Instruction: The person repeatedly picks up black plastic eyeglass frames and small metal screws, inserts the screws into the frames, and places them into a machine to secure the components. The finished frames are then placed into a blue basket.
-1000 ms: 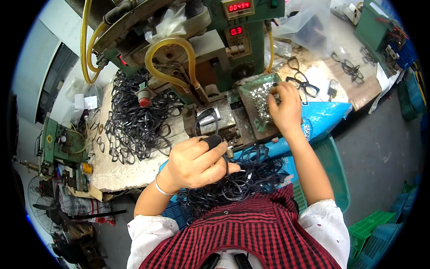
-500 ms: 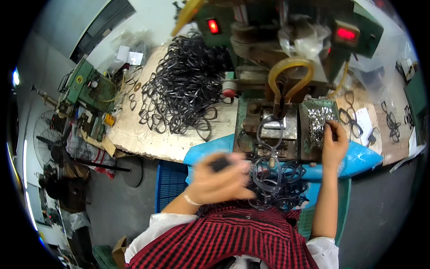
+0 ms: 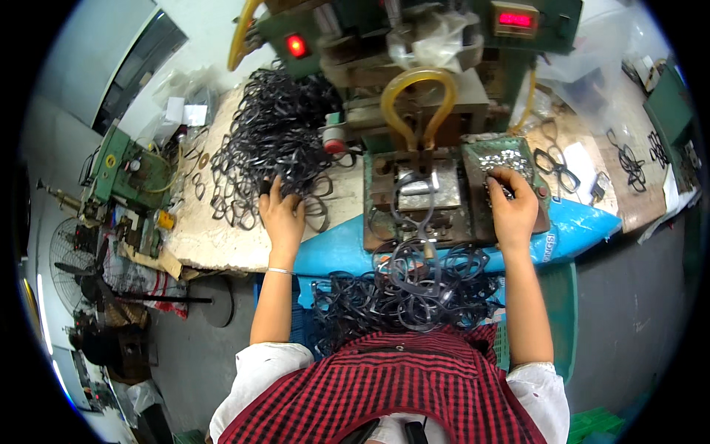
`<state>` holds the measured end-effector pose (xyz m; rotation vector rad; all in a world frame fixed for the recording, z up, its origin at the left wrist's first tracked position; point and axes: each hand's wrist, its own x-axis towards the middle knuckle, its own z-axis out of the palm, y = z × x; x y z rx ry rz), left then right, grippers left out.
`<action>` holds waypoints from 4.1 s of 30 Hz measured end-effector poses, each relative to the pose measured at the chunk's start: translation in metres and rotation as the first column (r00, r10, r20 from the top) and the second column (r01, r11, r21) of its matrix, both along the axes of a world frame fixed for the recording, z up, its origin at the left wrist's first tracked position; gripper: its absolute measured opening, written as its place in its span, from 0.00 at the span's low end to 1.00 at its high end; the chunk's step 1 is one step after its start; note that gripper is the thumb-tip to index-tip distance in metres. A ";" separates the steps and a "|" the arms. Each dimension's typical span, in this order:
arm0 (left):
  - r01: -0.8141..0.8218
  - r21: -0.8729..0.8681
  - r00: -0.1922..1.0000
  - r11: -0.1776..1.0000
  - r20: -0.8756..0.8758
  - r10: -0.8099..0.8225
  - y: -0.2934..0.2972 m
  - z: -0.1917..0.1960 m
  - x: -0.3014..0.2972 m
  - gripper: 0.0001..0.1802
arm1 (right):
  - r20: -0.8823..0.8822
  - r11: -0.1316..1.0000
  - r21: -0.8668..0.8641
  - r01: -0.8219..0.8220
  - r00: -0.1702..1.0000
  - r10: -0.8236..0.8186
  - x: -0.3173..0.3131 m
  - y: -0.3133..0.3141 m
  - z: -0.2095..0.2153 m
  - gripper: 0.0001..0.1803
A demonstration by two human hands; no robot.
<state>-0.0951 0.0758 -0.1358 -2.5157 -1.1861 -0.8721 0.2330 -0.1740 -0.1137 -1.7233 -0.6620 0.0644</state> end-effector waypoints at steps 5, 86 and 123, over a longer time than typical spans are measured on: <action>0.077 -0.053 0.979 0.996 0.193 -0.066 0.020 0.011 -0.010 0.08 | 0.131 0.992 -0.036 0.124 0.984 -0.118 0.015 -0.071 -0.020 0.07; 0.965 -0.193 0.262 0.179 0.655 -0.709 -0.138 0.116 0.089 0.07 | -0.011 0.881 0.249 -0.403 0.908 0.419 -0.045 -0.059 0.079 0.17; 0.676 -0.365 0.737 0.640 0.346 -0.581 -0.194 0.147 0.079 0.27 | -0.335 0.698 0.435 -0.569 0.617 0.712 -0.102 -0.067 0.146 0.14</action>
